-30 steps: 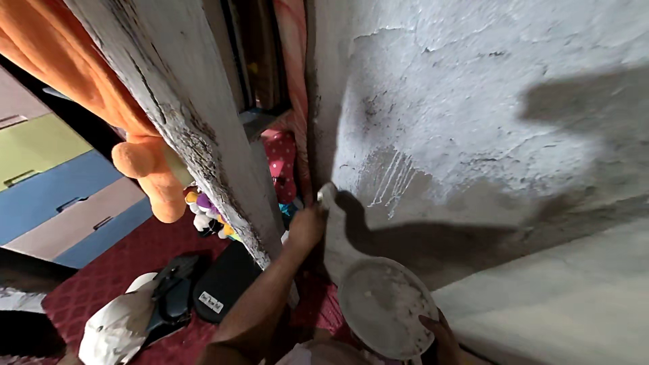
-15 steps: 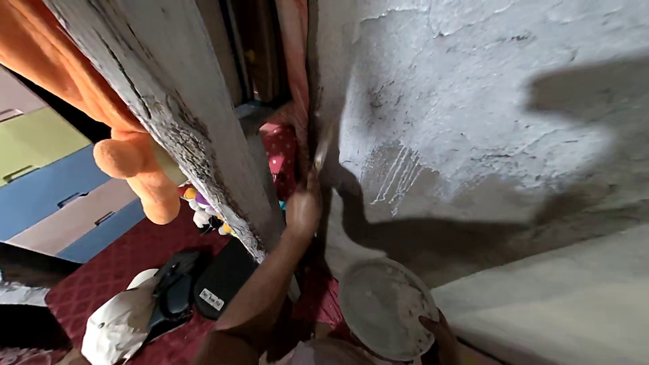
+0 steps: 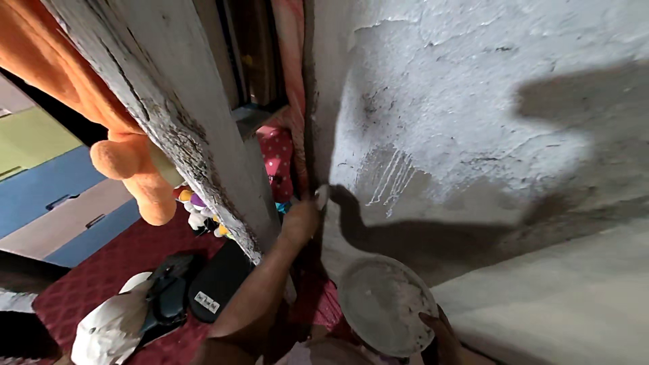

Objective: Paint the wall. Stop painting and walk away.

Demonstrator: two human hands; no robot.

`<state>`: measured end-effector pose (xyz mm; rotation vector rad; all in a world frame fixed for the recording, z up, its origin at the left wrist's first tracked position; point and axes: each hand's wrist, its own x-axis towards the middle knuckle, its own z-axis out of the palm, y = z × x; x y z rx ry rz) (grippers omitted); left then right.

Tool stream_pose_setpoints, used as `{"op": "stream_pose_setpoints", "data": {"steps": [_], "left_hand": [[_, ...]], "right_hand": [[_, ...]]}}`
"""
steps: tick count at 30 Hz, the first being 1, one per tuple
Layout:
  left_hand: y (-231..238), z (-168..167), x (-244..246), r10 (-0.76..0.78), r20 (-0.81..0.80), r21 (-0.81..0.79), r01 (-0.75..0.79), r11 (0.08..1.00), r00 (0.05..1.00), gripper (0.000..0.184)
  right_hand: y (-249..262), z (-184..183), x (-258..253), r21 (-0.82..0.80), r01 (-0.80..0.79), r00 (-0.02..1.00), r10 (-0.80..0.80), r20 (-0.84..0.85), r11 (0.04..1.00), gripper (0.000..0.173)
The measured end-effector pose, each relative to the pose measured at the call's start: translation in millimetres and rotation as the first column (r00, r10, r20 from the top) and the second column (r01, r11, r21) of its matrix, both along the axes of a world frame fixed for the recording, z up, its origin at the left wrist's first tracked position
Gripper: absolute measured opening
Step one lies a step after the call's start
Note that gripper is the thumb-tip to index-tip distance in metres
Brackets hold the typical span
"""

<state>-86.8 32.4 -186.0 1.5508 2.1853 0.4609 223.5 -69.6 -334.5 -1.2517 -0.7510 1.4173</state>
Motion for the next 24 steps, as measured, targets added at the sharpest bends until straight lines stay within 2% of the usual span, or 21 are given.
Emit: {"op": "stream_pose_setpoints", "data": {"steps": [1, 3, 5, 7, 8, 9, 11, 14, 17, 19, 21, 22, 24], "left_hand": [[-3.8, 21.2, -3.6, -0.006, -0.014, 0.099, 0.007, 0.995, 1.0, 0.034], [-13.0, 61.6, -7.8, -0.004, -0.078, 0.288, 0.026, 0.957, 0.997, 0.034], [-24.4, 89.7, -7.2, 0.037, -0.13, 0.54, 0.04, 0.841, 0.991, 0.037], [-33.7, 104.5, -2.8, 0.057, -0.124, 0.728, 0.052, 0.684, 0.991, 0.041], [-34.9, 105.4, 0.8, 0.056, -0.105, 0.773, 0.047, 0.633, 0.993, 0.043], [-34.4, 101.0, 5.4, 0.04, -0.076, 0.779, 0.034, 0.627, 0.996, 0.044], [-24.9, 70.1, 15.8, 0.0, -0.034, 0.7, 0.024, 0.714, 0.999, 0.053], [8.1, -16.2, 23.0, -0.063, 0.061, 0.55, 0.019, 0.835, 0.996, 0.049], [3.8, -80.2, 30.2, -0.136, 0.277, 0.276, 0.057, 0.959, 0.951, 0.042], [-0.7, -113.9, 31.8, -0.052, 0.457, 0.055, 0.029, 0.998, 0.888, 0.038], [-0.6, -127.1, 31.6, 0.119, 0.626, -0.089, -0.082, 0.993, 0.771, 0.036], [0.5, -120.0, 32.2, 0.164, 0.686, -0.109, -0.122, 0.986, 0.709, 0.033], [2.5, -82.2, 34.0, 0.146, 0.775, -0.074, -0.14, 0.987, 0.615, 0.028]], "right_hand": [[0.3, -0.8, 0.6, 0.007, 0.004, 1.0, -0.004, -0.011, 1.0, 0.065], [1.1, -0.4, 2.0, 0.012, 0.001, 1.0, -0.001, -0.021, 1.0, 0.067], [0.1, 0.6, 2.6, 0.007, -0.002, 0.999, 0.002, -0.04, 1.0, 0.068], [-1.3, 1.7, 3.0, 0.005, -0.001, 0.999, 0.001, -0.053, 1.0, 0.066], [-1.6, 1.6, 3.3, 0.008, 0.0, 0.998, 0.0, -0.055, 1.0, 0.066], [-1.9, 1.4, 3.5, 0.013, 0.0, 0.998, 0.0, -0.058, 1.0, 0.066], [-2.4, 0.9, 4.3, 0.015, 0.002, 0.998, -0.001, -0.06, 1.0, 0.066], [-4.5, -2.0, 8.2, 0.022, 0.011, 0.998, -0.01, -0.055, 1.0, 0.064], [-5.4, -5.0, 13.6, 0.014, 0.001, 0.999, 0.0, -0.049, 1.0, 0.064], [-5.4, -7.1, 16.7, 0.014, -0.01, 0.999, 0.01, -0.04, 1.0, 0.065], [-5.2, -4.2, 18.0, 0.002, -0.018, 0.999, 0.018, -0.031, 1.0, 0.066], [-5.2, -2.3, 19.6, 0.0, -0.02, 0.999, 0.02, -0.029, 1.0, 0.066], [-4.7, -0.2, 24.1, 0.003, -0.014, 1.0, 0.014, -0.027, 1.0, 0.066]]}}
